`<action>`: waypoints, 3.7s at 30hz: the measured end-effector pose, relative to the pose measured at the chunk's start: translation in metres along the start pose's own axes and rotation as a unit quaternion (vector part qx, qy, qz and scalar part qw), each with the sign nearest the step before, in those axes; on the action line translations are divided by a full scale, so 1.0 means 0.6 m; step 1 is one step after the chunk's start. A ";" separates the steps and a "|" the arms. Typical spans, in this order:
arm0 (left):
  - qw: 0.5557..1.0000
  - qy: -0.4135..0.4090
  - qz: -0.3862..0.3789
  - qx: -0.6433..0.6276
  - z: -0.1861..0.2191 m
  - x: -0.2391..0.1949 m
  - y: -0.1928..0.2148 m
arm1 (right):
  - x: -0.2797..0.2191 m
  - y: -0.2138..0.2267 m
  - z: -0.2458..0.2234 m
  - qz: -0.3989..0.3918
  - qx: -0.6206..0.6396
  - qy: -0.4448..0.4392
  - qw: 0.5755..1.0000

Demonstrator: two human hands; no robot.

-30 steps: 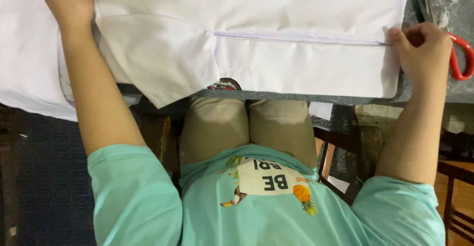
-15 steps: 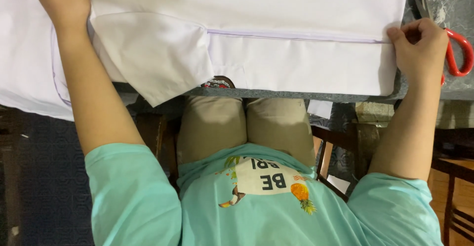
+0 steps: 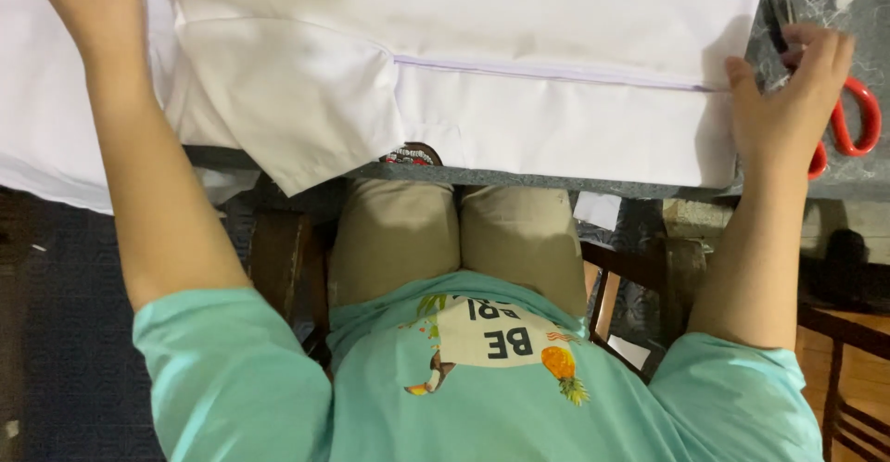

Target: Folding a white collared shirt and placing it on a stack of folded garments

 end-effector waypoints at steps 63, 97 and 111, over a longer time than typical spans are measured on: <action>0.932 0.111 -0.232 -0.255 0.302 -0.073 0.167 | 0.054 -0.341 -0.436 -0.239 0.509 -0.197 0.803; 0.976 -0.156 -0.126 0.085 0.370 -0.069 0.077 | 0.025 -0.341 -0.443 -0.082 0.231 0.229 0.942; 0.961 -0.061 -0.233 0.136 0.347 -0.076 0.063 | -0.010 -0.313 -0.389 -0.294 0.118 0.097 0.943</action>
Point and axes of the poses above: each hand's wrist, its own x-axis towards the middle knuckle, its own y-axis out of the back of the hand, z = x × y, the point moved 3 cm from there along x, towards the middle knuckle, and after that the axes turned 14 degrees about x, right-handed, at the moved point
